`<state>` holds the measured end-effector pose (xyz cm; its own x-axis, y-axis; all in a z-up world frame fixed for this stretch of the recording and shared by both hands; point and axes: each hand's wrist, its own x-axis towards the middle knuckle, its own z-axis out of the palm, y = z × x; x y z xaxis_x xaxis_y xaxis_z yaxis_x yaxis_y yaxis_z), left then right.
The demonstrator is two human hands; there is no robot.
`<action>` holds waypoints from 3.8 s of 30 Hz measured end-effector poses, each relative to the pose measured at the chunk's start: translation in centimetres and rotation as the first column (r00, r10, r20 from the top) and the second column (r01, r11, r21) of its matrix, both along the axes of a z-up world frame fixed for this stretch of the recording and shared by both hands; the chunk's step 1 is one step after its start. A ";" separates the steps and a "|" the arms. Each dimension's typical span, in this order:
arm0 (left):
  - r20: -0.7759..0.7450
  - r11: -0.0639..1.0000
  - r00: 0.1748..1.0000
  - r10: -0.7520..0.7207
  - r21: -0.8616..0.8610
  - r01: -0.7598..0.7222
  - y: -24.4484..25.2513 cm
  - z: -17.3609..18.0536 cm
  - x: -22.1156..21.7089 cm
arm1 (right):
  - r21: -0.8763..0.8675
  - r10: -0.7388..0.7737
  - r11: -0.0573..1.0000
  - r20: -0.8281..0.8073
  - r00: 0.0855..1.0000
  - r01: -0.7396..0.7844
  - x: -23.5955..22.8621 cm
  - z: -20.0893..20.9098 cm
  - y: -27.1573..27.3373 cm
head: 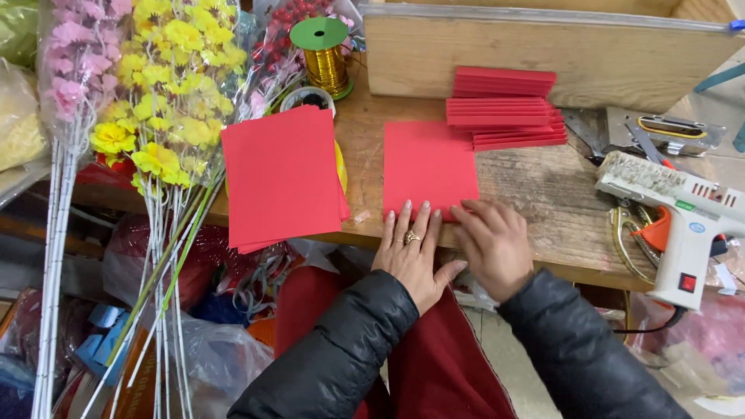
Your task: Folding red paper sheets into accordion-style pleats to create decorations.
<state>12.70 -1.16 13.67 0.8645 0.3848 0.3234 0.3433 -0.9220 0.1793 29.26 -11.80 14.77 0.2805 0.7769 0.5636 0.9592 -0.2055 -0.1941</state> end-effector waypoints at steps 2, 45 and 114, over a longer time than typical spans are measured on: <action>-0.006 1.000 1.000 -0.006 -0.023 0.005 -0.2 0.2 -0.3 | -0.047 -0.008 0.999 0.021 1.000 0.009 -2.0 0.8 -1.0; -0.143 0.990 0.989 -0.037 -0.140 0.016 -0.2 1.2 -0.7 | -0.469 -0.104 0.863 0.201 0.974 0.189 -4.1 1.7 -0.9; 0.483 0.920 0.843 -0.236 0.390 0.034 5.1 -0.1 -0.7 | 0.153 0.113 0.973 0.333 0.936 -0.172 0.7 5.4 -1.8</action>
<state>12.02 3.96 13.59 0.5686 0.0488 0.8212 0.1617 -0.9854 -0.0533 29.95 -13.63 20.15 -0.0440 0.6750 0.7365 0.9928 -0.0525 0.1074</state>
